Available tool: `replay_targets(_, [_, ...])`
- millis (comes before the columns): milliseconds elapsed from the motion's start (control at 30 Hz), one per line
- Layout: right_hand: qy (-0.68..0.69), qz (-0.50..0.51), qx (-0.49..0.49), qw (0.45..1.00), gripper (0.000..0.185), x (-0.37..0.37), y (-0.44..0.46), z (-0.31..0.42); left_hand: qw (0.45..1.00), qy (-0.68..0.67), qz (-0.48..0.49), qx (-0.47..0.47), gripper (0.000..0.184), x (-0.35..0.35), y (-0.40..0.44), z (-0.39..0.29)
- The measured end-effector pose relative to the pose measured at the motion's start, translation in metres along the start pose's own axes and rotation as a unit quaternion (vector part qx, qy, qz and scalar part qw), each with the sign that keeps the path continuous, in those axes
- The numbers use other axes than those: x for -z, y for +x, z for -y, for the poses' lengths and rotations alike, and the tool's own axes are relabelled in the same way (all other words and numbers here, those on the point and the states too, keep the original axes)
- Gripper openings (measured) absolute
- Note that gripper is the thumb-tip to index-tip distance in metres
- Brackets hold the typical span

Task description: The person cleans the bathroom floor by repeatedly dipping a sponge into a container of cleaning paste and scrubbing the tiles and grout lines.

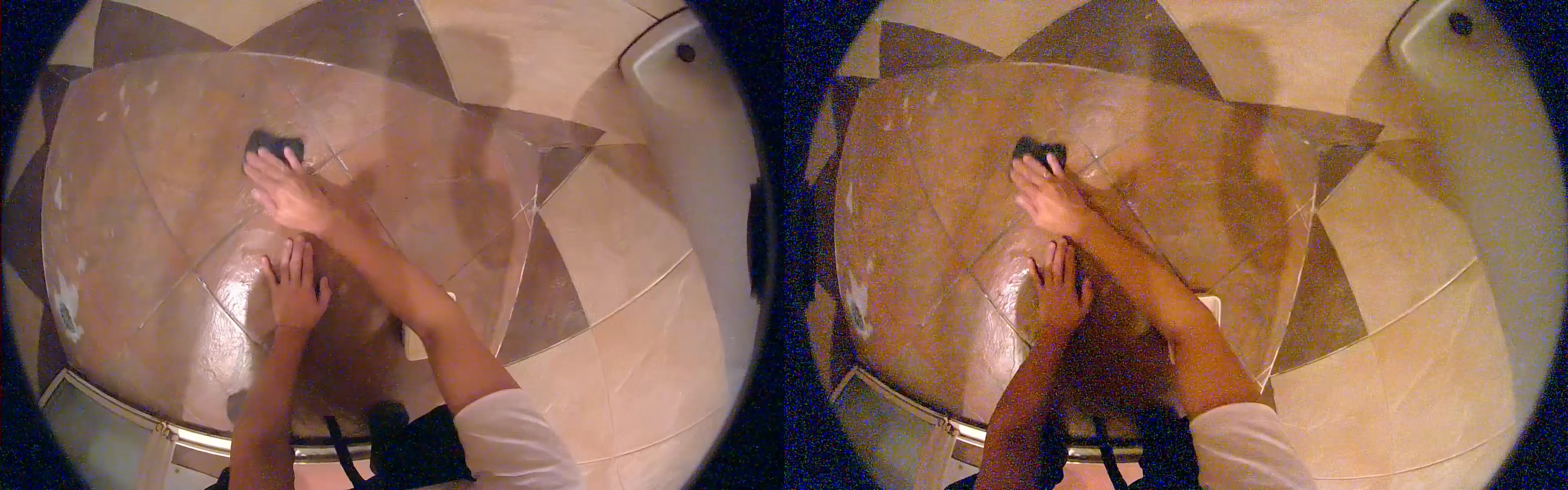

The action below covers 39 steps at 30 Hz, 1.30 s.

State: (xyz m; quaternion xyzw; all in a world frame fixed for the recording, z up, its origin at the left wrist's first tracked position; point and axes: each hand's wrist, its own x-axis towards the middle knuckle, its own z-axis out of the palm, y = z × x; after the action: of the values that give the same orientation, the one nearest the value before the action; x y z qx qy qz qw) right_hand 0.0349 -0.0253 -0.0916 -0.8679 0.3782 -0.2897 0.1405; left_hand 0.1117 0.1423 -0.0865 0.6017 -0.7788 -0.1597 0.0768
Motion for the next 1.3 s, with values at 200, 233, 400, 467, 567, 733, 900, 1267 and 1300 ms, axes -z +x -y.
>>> replay_targets(200, [-0.133, 0.017, -0.296, 0.946, 0.034, 0.175, -0.137, -0.108, 1.0, 0.021, -0.023, -0.001, 0.067, 0.002, 0.001, -0.004])
replay_targets(233, [-0.249, -0.004, -0.333, 0.91, 0.044, 0.185, -0.199, -0.15, 0.999, 0.02, -0.027, -0.007, 0.067, 0.002, 0.0, -0.004])
replay_targets(400, [-0.334, 0.072, -0.487, 0.804, 0.048, 0.243, -0.307, -0.081, 0.998, 0.034, -0.056, -0.01, 0.067, 0.002, -0.002, -0.007])
replay_targets(467, [-0.303, 0.068, -0.495, 0.812, 0.049, 0.241, -0.321, -0.056, 0.997, 0.037, -0.065, -0.014, 0.066, -0.002, -0.002, -0.004])
replay_targets(567, [-0.291, 0.014, -0.441, 0.849, 0.045, 0.238, -0.355, -0.021, 0.996, 0.021, -0.077, -0.032, 0.065, -0.002, -0.005, -0.003])
replay_targets(733, [0.337, -0.286, -0.703, 0.557, 0.04, 0.26, -0.352, 0.012, 0.998, -0.014, -0.035, -0.045, 0.055, 0.011, -0.002, 0.009])
replay_targets(900, [0.533, -0.261, -0.631, 0.5, 0.044, 0.275, -0.336, 0.039, 0.96, 0.167, 0.132, -0.181, 0.054, 0.088, 0.048, 0.028])
replay_targets(1267, [-0.166, 0.28, -0.359, 0.875, 0.027, 0.202, -0.277, 0.135, 0.944, 0.18, 0.167, -0.222, 0.044, 0.184, 0.007, 0.141])
replay_targets(1300, [-0.135, 0.329, -0.363, 0.861, 0.027, 0.192, -0.282, 0.135, 0.955, 0.153, 0.156, -0.201, 0.044, 0.166, 0.002, 0.157])
